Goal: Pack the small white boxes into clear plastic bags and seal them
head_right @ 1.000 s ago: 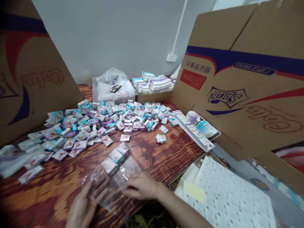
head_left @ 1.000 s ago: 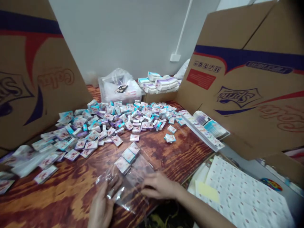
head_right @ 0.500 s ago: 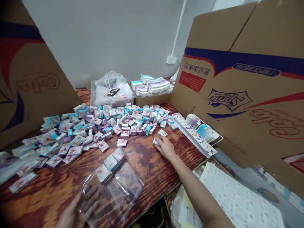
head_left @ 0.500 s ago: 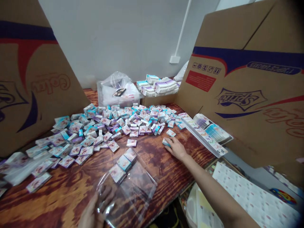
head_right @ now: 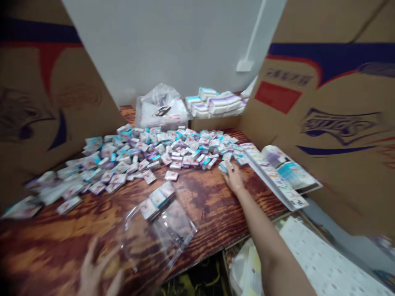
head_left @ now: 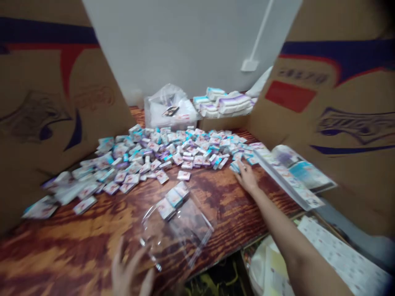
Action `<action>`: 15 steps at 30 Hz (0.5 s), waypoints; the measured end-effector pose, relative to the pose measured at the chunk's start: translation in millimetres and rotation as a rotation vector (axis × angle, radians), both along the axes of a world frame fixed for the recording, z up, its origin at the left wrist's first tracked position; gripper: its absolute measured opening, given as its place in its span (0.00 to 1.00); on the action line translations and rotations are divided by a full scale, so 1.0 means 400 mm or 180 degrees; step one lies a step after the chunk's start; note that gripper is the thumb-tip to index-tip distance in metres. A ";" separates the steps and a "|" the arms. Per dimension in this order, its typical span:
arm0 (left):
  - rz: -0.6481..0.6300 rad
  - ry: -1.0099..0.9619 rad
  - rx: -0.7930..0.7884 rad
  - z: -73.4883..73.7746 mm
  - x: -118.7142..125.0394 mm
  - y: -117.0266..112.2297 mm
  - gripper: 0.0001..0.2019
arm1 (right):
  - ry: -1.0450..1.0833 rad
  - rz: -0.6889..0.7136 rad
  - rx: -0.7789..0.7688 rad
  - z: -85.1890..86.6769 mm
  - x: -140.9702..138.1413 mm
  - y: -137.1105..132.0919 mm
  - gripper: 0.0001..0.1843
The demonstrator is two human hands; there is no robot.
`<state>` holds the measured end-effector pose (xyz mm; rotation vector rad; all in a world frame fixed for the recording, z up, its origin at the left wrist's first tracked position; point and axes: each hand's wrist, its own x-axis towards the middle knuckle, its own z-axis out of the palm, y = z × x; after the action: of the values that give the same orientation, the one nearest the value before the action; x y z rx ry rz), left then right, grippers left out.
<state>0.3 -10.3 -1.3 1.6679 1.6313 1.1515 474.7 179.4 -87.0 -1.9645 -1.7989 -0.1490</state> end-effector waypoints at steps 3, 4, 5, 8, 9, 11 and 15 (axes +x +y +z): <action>-0.1096 0.1354 0.0781 0.050 0.023 -0.037 0.18 | 0.0166 -0.0093 0.0075 0.010 -0.022 -0.009 0.32; -0.1260 0.1633 0.0914 0.056 0.031 -0.041 0.18 | 0.0216 -0.0107 0.0189 0.028 -0.041 -0.023 0.33; -0.1308 0.1838 0.0947 0.057 0.039 -0.044 0.17 | 0.0261 -0.0077 0.0318 0.054 -0.068 -0.046 0.34; -0.1142 0.2151 0.0792 0.039 0.061 -0.047 0.16 | 0.0380 0.0384 0.0486 0.159 -0.183 -0.179 0.34; -0.1073 0.2199 0.0758 0.031 0.066 -0.049 0.16 | 0.0432 0.0699 0.0391 0.191 -0.229 -0.237 0.34; -0.0991 0.2286 0.0776 0.016 0.075 -0.051 0.18 | 0.0501 0.1474 -0.0008 0.236 -0.324 -0.352 0.32; -0.1016 0.2531 0.0751 -0.001 0.083 -0.052 0.27 | 0.0707 0.2314 -0.0618 0.233 -0.482 -0.475 0.29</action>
<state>33.6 -31.1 -1.5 2.6504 1.5802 0.5494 281.7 -10.7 6.2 -1.2519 -2.2971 0.4722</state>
